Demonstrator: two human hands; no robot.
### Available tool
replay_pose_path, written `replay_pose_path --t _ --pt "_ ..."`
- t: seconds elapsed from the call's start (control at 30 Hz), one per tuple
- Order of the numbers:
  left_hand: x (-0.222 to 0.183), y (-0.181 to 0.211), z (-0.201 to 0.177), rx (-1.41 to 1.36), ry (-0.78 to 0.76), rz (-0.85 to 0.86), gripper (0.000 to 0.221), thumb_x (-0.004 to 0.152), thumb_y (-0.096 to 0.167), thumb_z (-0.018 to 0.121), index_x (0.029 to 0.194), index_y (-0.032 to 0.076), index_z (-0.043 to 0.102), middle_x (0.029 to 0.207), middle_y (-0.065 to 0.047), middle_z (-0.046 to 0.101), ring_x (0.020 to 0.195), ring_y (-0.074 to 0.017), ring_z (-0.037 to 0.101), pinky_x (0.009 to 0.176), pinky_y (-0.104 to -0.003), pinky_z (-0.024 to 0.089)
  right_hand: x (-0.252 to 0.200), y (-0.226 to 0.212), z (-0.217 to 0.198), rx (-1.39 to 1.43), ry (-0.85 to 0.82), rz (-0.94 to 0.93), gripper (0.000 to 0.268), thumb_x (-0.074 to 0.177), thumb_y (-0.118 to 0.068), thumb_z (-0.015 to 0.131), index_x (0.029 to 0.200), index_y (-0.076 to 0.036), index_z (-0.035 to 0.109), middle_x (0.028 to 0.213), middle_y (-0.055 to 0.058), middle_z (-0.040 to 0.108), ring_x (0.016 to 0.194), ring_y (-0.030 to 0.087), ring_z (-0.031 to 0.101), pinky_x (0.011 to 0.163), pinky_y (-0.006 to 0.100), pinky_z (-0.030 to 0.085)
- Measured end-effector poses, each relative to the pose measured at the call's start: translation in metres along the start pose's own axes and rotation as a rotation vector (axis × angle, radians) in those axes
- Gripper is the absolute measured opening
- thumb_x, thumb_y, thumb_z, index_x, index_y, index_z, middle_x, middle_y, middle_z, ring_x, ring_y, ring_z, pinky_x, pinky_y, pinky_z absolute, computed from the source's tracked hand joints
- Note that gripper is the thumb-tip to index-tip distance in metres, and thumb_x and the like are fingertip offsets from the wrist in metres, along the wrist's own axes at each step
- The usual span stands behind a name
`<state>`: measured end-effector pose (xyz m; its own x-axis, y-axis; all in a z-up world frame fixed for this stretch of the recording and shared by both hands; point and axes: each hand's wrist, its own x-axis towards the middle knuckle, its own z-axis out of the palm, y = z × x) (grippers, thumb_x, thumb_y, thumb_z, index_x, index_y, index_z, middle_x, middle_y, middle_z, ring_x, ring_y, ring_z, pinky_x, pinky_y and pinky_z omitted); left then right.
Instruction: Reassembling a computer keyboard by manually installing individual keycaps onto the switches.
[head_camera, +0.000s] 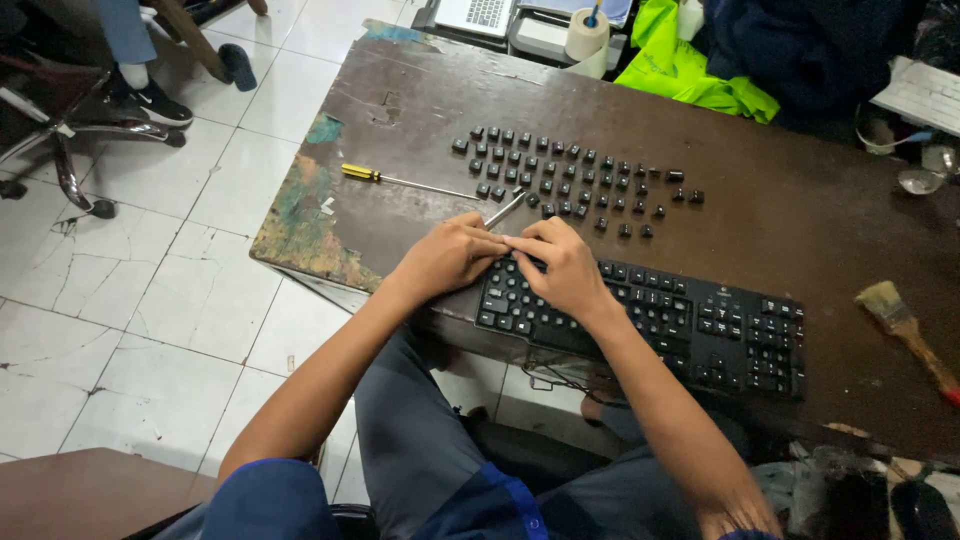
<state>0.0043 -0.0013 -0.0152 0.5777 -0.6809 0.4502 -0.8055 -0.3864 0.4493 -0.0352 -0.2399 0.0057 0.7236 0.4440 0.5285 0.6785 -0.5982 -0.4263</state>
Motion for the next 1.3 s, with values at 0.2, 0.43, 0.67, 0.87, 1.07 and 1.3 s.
replay_pose_path --t 0.2,0.43,0.67,0.87,1.07,1.3 --pt "0.004 0.011 -0.010 0.016 0.035 0.048 0.021 0.089 0.008 0.074 0.106 0.014 0.085 0.112 -0.003 0.084 0.091 -0.0229 0.069 0.089 -0.031 0.057 -0.003 0.004 0.003 0.054 0.061 0.039 0.012 0.096 -0.005 0.077 0.106 -0.006 0.083 0.097 0.010 0.072 0.091 0.027 0.068 0.077 0.038 0.060" --pt "0.004 0.011 -0.014 0.016 0.053 0.054 0.016 0.089 0.008 0.073 0.100 0.013 0.083 0.107 -0.003 0.083 0.088 -0.0244 0.068 0.087 -0.032 0.056 -0.004 0.000 0.001 0.085 0.081 0.083 0.012 0.098 -0.004 0.077 0.108 -0.005 0.084 0.098 0.009 0.074 0.091 0.026 0.069 0.076 0.036 0.060" --pt "0.002 0.016 -0.011 0.163 0.079 0.109 0.014 0.090 0.012 0.073 0.100 0.014 0.082 0.109 -0.002 0.081 0.089 -0.0232 0.063 0.091 -0.033 0.053 -0.002 -0.006 -0.002 0.065 0.079 0.077 0.012 0.098 -0.003 0.076 0.108 -0.004 0.083 0.096 0.010 0.073 0.087 0.025 0.067 0.073 0.036 0.060" --pt "0.002 0.015 -0.013 0.236 0.104 0.155 0.010 0.089 0.018 0.073 0.095 0.016 0.082 0.103 -0.002 0.080 0.090 -0.0227 0.061 0.092 -0.034 0.050 -0.001 -0.007 -0.004 0.057 0.067 0.050 0.014 0.099 -0.002 0.074 0.110 -0.004 0.082 0.095 0.011 0.070 0.087 0.026 0.066 0.074 0.037 0.059" --pt "-0.007 0.026 -0.021 0.322 0.291 0.107 0.024 0.091 0.022 0.075 0.114 0.019 0.080 0.119 -0.003 0.076 0.101 -0.0268 0.062 0.090 -0.038 0.052 -0.002 -0.002 -0.001 0.066 0.090 0.066 0.014 0.099 -0.002 0.072 0.109 -0.004 0.082 0.092 0.010 0.070 0.084 0.024 0.065 0.070 0.034 0.059" --pt "-0.010 0.026 -0.009 0.502 0.484 -0.106 0.044 0.094 0.024 0.074 0.137 0.016 0.072 0.109 -0.003 0.067 0.093 -0.0248 0.064 0.082 -0.036 0.055 -0.006 0.003 0.003 0.106 0.113 0.139 0.015 0.099 -0.003 0.073 0.108 -0.008 0.084 0.090 0.007 0.070 0.085 0.022 0.066 0.071 0.032 0.058"
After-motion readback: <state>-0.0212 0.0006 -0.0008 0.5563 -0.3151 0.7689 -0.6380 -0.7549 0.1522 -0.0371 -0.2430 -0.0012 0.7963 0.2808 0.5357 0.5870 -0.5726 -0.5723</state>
